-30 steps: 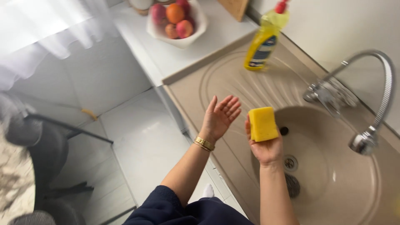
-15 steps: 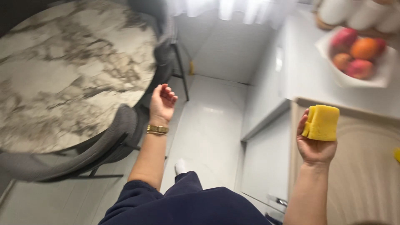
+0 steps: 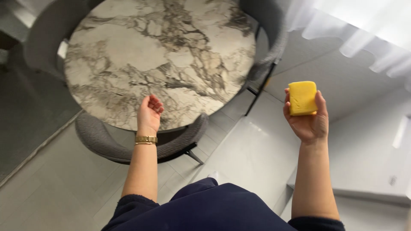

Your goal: Cleaning a dining table using a soapy sponge

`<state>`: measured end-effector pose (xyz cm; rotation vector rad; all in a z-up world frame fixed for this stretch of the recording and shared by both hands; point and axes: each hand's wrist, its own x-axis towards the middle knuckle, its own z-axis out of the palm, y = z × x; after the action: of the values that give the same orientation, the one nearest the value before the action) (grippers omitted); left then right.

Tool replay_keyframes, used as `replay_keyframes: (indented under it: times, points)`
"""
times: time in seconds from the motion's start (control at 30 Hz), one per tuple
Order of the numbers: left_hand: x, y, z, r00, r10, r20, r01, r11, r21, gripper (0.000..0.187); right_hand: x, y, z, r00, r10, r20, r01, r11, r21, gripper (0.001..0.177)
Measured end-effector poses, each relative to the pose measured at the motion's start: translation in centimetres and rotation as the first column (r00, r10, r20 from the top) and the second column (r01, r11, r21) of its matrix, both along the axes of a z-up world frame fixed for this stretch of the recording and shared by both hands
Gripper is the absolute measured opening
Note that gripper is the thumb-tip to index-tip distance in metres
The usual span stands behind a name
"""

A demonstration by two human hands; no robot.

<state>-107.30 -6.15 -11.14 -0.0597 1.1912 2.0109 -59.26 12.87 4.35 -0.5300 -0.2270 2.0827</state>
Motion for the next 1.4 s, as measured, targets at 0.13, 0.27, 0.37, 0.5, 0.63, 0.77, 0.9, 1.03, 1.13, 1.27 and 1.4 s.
replay_keyframes:
  times: [0.13, 0.27, 0.37, 0.5, 0.63, 0.77, 0.9, 1.03, 1.13, 1.27, 1.4]
  points:
    - [0.6, -3.3, 4.0, 0.997, 0.001, -0.071, -0.012, 0.987, -0.162, 0.021, -9.9, 3.9, -0.5, 0.977, 0.184, 0.108, -0.188, 0.982, 0.024, 0.06]
    - [0.1, -4.7, 2.8, 0.968, -0.031, -0.249, -0.065, 0.928, -0.368, 0.029, -18.2, 6.6, -1.5, 0.937, 0.327, 0.122, -0.325, 0.945, -0.031, 0.058]
    - [0.2, -5.3, 1.2, 0.919, -0.15, -0.366, -0.081, 0.834, -0.546, 0.04, -23.0, 8.5, -2.5, 0.915, 0.386, 0.115, -0.377, 0.921, -0.096, 0.055]
    - [1.0, -5.4, 3.0, 0.844, -0.397, -0.36, 0.02, 0.695, -0.718, 0.057, -29.2, 11.4, -4.0, 0.885, 0.453, 0.11, -0.432, 0.885, -0.174, 0.054]
    - [0.6, -4.9, 2.3, 0.833, -0.438, -0.336, 0.032, 0.646, -0.763, 0.062, -34.1, 13.1, -2.6, 0.864, 0.489, 0.121, -0.467, 0.867, -0.174, 0.053]
    - [-1.2, -4.3, -2.2, 0.851, -0.464, -0.245, 0.038, 0.52, -0.853, 0.067, -40.4, 19.1, -7.6, 0.777, 0.572, 0.261, -0.541, 0.82, -0.188, 0.048]
    - [-0.3, -2.0, -0.2, 0.874, -0.456, -0.166, 0.045, 0.417, -0.908, 0.068, -46.1, 24.2, -11.6, 0.651, 0.674, 0.348, -0.67, 0.726, -0.154, 0.035]
    - [-0.9, -0.2, -1.4, 0.869, -0.471, -0.154, 0.008, 0.325, -0.946, 0.072, -51.0, 26.2, -11.7, 0.558, 0.711, 0.427, -0.742, 0.659, -0.127, 0.041]
    - [-1.1, 0.5, -1.2, 0.868, -0.478, -0.133, -0.022, 0.232, -0.973, 0.074, -53.9, 27.5, -12.9, 0.474, 0.67, 0.571, -0.737, 0.657, -0.159, 0.045]
    - [-1.9, -1.0, -5.6, 0.862, -0.506, -0.026, 0.025, 0.094, -0.995, 0.087, -58.3, 30.0, -16.5, 0.432, 0.629, 0.647, -0.738, 0.659, -0.148, 0.039]
    - [-1.4, -1.3, -7.0, 0.779, -0.625, 0.053, 0.034, -0.042, -0.999, 0.114, -59.2, 30.3, -14.4, 0.411, 0.541, 0.734, -0.752, 0.657, -0.063, 0.044]
